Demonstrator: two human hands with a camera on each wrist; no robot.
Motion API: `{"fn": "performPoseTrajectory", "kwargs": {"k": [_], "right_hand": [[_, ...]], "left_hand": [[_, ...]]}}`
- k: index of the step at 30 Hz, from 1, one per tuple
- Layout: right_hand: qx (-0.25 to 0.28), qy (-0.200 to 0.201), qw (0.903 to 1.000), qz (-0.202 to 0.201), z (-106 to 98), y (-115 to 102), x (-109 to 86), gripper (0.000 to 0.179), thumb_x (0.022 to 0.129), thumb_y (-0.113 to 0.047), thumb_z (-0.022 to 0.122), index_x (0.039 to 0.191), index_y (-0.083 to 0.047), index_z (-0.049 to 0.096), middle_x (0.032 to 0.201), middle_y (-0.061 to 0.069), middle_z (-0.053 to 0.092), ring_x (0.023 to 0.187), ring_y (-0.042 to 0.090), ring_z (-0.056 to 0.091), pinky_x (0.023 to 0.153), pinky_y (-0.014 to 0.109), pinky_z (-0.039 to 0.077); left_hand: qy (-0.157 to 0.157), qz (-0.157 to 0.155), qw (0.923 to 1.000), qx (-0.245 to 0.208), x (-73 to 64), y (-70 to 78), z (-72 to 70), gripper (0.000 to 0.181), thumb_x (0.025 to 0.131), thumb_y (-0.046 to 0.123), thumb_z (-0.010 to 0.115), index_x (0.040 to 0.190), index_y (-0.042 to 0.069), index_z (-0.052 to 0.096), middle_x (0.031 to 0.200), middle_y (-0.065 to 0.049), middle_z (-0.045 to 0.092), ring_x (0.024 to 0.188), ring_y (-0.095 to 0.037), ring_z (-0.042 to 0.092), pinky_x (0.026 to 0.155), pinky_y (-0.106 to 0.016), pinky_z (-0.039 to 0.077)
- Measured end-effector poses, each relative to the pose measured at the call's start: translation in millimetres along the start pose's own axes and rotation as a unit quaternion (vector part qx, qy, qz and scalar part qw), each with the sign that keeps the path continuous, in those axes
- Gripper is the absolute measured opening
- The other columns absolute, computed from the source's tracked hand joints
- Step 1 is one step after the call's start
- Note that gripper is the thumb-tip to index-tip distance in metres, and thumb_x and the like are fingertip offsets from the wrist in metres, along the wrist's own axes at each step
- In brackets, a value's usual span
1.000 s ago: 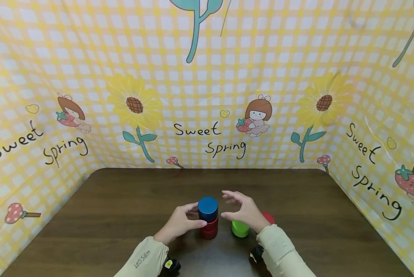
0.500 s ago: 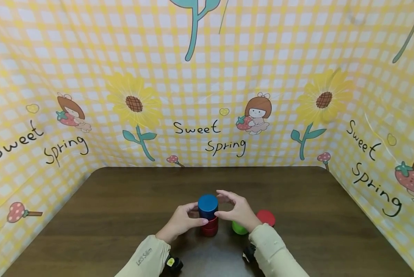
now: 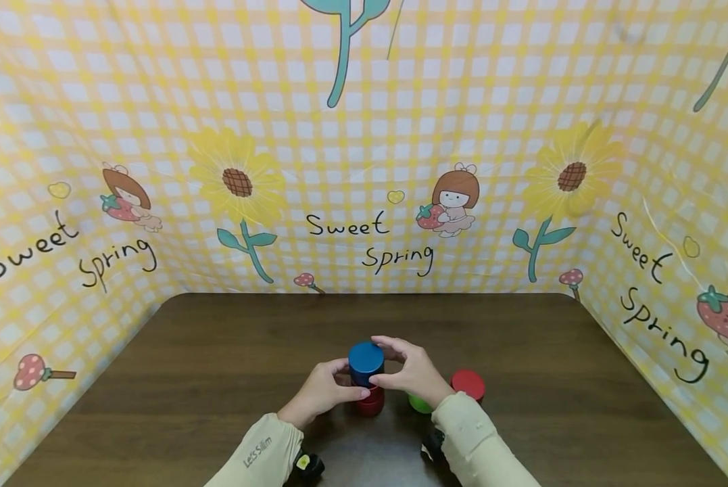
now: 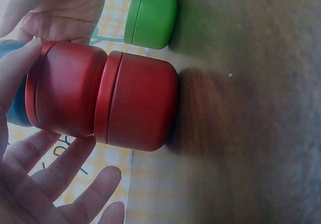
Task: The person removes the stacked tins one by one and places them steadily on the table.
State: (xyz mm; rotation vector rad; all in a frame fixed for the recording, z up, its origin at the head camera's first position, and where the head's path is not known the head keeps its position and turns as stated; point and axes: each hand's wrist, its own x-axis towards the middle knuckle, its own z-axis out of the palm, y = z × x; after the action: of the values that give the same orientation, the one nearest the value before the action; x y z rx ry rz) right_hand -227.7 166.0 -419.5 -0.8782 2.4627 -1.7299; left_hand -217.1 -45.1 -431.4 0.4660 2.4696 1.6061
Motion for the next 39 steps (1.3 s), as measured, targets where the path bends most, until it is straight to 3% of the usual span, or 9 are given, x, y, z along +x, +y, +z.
{"fn": "performPoseTrajectory", "kwargs": {"k": [12, 21, 29, 39], "right_hand": [[-0.026, 0.013, 0.9990, 0.034, 5.2, -3.7, 2.7, 0.062, 0.083, -0.026, 0.076, 0.133, 0.002, 0.052, 0.128, 0.021, 0.057, 0.108, 0.034, 0.057, 0.093, 0.052, 0.045], [-0.027, 0.008, 0.9993, 0.025, 8.9, -4.4, 2.0, 0.060, 0.080, -0.022, 0.079, 0.130, 0.003, 0.055, 0.125, 0.023, 0.057, 0.104, 0.036, 0.056, 0.088, 0.058, 0.046], [-0.052, 0.014, 0.9982, 0.026, 5.8, -11.9, 4.6, 0.056, 0.080, -0.021, 0.079, 0.126, 0.001, 0.057, 0.122, 0.020, 0.059, 0.101, 0.030, 0.058, 0.082, 0.034, 0.051], [-0.078, 0.025, 0.9965, 0.018, 1.6, -15.2, 1.2, 0.055, 0.079, -0.023, 0.080, 0.123, 0.002, 0.059, 0.117, 0.018, 0.063, 0.095, 0.027, 0.059, 0.079, 0.031, 0.051]], "left_hand": [[-0.011, -0.008, 0.9999, -0.008, 1.9, 1.0, 2.2, 0.055, 0.078, 0.024, 0.081, 0.124, 0.001, 0.062, 0.114, -0.014, 0.065, 0.098, -0.031, 0.062, 0.087, -0.051, 0.049], [-0.017, 0.011, 0.9993, -0.030, 0.9, -3.9, 2.8, 0.051, 0.077, 0.017, 0.081, 0.122, 0.000, 0.063, 0.111, -0.013, 0.067, 0.095, -0.030, 0.063, 0.085, -0.048, 0.051], [-0.024, 0.022, 0.9993, -0.016, 4.2, 0.4, -2.6, 0.049, 0.078, 0.021, 0.081, 0.122, 0.003, 0.065, 0.112, -0.011, 0.068, 0.095, -0.028, 0.064, 0.086, -0.046, 0.051], [-0.026, 0.000, 0.9995, -0.019, 3.0, 2.2, -2.1, 0.061, 0.078, 0.020, 0.081, 0.133, 0.004, 0.057, 0.118, -0.013, 0.065, 0.101, -0.031, 0.061, 0.089, -0.051, 0.048]]}}
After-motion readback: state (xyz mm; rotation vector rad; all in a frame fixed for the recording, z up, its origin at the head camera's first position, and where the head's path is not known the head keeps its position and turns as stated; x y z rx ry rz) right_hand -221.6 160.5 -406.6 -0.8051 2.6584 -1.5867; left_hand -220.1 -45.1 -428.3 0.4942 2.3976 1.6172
